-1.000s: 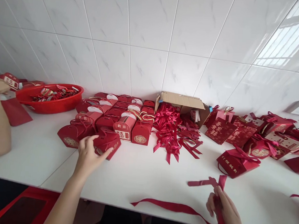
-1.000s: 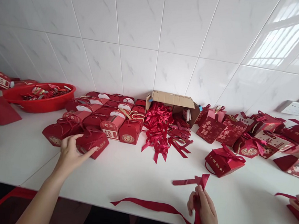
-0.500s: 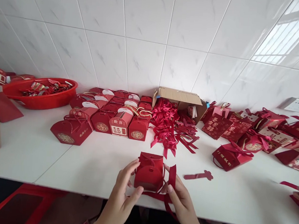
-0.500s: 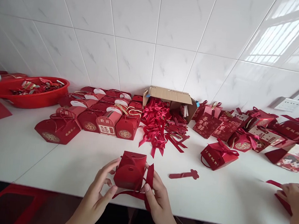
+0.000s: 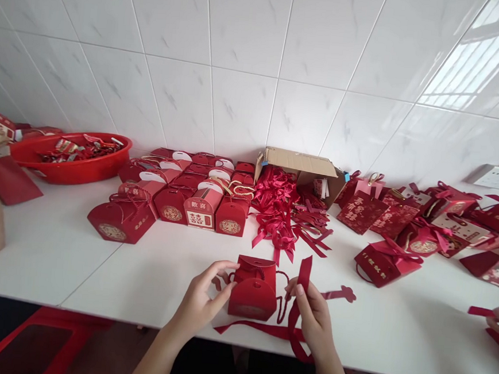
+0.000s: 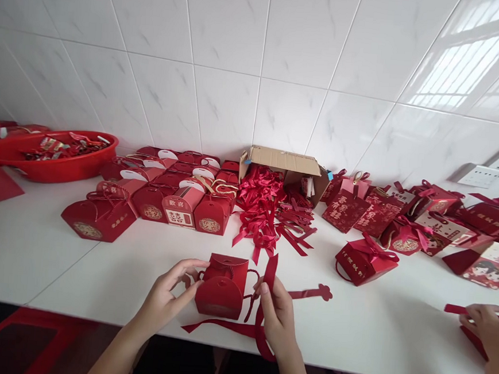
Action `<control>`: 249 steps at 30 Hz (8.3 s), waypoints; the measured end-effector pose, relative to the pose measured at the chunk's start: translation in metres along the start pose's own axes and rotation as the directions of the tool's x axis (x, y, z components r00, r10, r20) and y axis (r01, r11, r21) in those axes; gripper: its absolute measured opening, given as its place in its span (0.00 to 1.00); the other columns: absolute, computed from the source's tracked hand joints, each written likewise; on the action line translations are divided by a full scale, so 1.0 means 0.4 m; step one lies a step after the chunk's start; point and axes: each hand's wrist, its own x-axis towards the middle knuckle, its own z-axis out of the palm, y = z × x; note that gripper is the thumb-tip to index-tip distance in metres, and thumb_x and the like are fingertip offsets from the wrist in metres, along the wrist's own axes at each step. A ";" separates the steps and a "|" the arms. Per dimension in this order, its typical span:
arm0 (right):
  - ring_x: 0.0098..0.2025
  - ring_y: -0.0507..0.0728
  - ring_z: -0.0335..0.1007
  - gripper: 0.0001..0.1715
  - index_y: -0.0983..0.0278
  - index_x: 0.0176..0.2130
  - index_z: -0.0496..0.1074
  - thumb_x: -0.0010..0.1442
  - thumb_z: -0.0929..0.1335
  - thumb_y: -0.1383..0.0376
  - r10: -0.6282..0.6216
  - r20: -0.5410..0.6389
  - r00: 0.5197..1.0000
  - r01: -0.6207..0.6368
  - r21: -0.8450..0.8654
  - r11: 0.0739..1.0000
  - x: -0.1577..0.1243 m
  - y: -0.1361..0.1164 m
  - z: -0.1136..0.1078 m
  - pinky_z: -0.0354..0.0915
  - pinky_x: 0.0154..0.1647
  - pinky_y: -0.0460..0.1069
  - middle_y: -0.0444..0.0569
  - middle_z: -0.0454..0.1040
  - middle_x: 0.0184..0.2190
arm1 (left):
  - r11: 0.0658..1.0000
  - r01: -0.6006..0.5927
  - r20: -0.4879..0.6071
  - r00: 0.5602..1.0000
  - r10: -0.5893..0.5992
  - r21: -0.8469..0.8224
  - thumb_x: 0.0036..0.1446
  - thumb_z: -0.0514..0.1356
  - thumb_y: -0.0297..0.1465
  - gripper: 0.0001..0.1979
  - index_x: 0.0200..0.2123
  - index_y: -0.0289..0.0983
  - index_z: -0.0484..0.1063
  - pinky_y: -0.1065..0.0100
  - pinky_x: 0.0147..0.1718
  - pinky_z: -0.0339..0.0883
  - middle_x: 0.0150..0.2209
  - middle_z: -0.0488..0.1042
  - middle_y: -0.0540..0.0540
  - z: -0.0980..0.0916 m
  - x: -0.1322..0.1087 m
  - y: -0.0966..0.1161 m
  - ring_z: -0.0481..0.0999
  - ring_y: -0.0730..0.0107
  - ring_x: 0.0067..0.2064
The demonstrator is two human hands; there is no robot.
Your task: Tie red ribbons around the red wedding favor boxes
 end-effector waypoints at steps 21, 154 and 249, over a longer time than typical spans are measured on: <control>0.23 0.53 0.63 0.22 0.62 0.28 0.71 0.59 0.68 0.47 0.288 -0.124 0.950 -0.233 0.334 0.913 -0.012 -0.046 -0.072 0.65 0.30 0.49 0.43 0.67 0.19 | 0.985 -0.155 -0.011 0.988 0.156 0.072 0.61 0.56 0.31 0.10 0.45 0.40 0.71 0.67 0.41 0.70 0.46 0.72 0.42 0.008 -0.018 -0.012 0.74 0.64 0.44; 0.31 0.51 0.60 0.13 0.61 0.35 0.63 0.62 0.68 0.56 0.141 0.385 0.912 -0.190 0.092 0.977 0.002 -0.016 0.025 0.60 0.33 0.47 0.41 0.64 0.29 | 0.865 0.325 0.245 0.938 -0.244 -0.384 0.59 0.55 0.47 0.19 0.26 0.38 0.62 0.72 0.26 0.57 0.23 0.61 0.54 -0.001 0.044 -0.010 0.61 0.74 0.26; 0.22 0.45 0.56 0.21 0.53 0.45 0.72 0.51 0.75 0.57 0.483 0.206 0.851 -0.425 0.810 0.404 -0.076 0.089 0.103 0.57 0.21 0.42 0.42 0.72 0.35 | 0.053 0.265 0.147 0.680 -0.718 -0.963 0.61 0.57 0.26 0.03 0.35 0.37 0.71 0.73 0.25 0.67 0.37 0.76 0.46 0.020 -0.063 -0.048 0.77 0.70 0.33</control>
